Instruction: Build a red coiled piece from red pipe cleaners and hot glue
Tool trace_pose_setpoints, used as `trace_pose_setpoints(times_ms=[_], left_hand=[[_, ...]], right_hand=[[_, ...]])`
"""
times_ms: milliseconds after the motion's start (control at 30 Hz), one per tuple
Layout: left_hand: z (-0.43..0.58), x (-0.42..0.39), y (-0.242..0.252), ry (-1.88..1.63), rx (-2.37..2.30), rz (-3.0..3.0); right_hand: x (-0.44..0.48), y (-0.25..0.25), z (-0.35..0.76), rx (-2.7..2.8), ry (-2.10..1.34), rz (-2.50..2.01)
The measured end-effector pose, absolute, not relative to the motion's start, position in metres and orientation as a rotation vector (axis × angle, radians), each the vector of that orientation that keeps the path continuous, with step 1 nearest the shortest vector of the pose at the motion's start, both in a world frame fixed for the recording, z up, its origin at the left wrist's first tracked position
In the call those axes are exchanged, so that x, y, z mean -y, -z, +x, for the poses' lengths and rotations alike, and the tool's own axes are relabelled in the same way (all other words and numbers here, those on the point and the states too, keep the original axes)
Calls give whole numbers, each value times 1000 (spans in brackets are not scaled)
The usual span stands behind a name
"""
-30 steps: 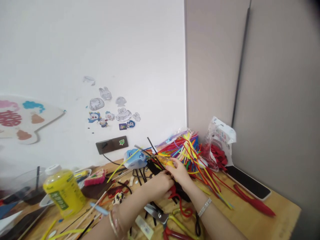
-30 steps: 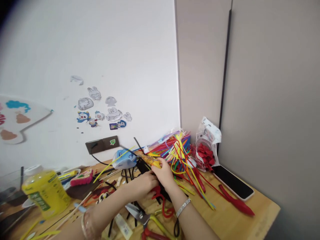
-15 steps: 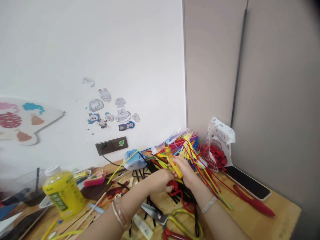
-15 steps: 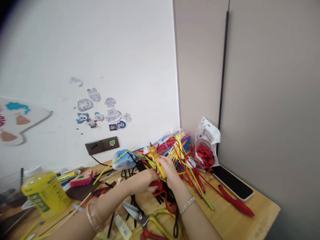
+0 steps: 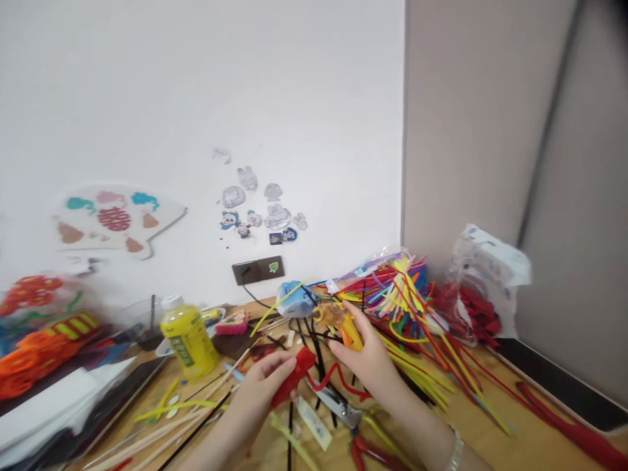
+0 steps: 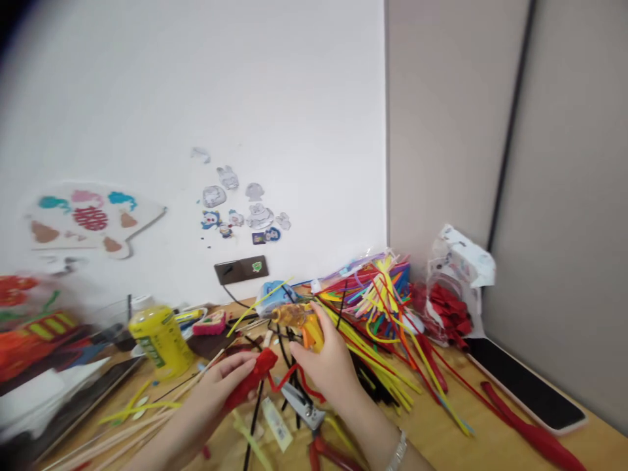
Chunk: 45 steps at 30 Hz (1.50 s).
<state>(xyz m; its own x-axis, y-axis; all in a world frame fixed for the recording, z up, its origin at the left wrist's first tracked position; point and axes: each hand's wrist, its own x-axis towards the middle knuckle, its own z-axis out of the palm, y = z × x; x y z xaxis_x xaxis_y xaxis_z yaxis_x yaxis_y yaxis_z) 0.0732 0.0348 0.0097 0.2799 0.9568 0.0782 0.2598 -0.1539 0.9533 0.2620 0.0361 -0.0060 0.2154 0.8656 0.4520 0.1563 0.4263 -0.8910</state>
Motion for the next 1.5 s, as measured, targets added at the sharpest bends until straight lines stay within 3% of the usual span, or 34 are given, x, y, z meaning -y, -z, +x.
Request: trace_pose_setpoints(times_ms=[167,500,900,1500], left_hand=[[36,-11,17,-1130,-1158,1073],[19,-3,38,-1217,-1123,978],[18,16,33,-1255,-1024,852],[19,23,26,-1238,-1111,926]], right_hand=[[-13,12,242,1543,-407,-1226],[1,35,214,1898,51,-1257],[10,28,222,1903,379,-1247],[15,30,220,1898,570,-1182]])
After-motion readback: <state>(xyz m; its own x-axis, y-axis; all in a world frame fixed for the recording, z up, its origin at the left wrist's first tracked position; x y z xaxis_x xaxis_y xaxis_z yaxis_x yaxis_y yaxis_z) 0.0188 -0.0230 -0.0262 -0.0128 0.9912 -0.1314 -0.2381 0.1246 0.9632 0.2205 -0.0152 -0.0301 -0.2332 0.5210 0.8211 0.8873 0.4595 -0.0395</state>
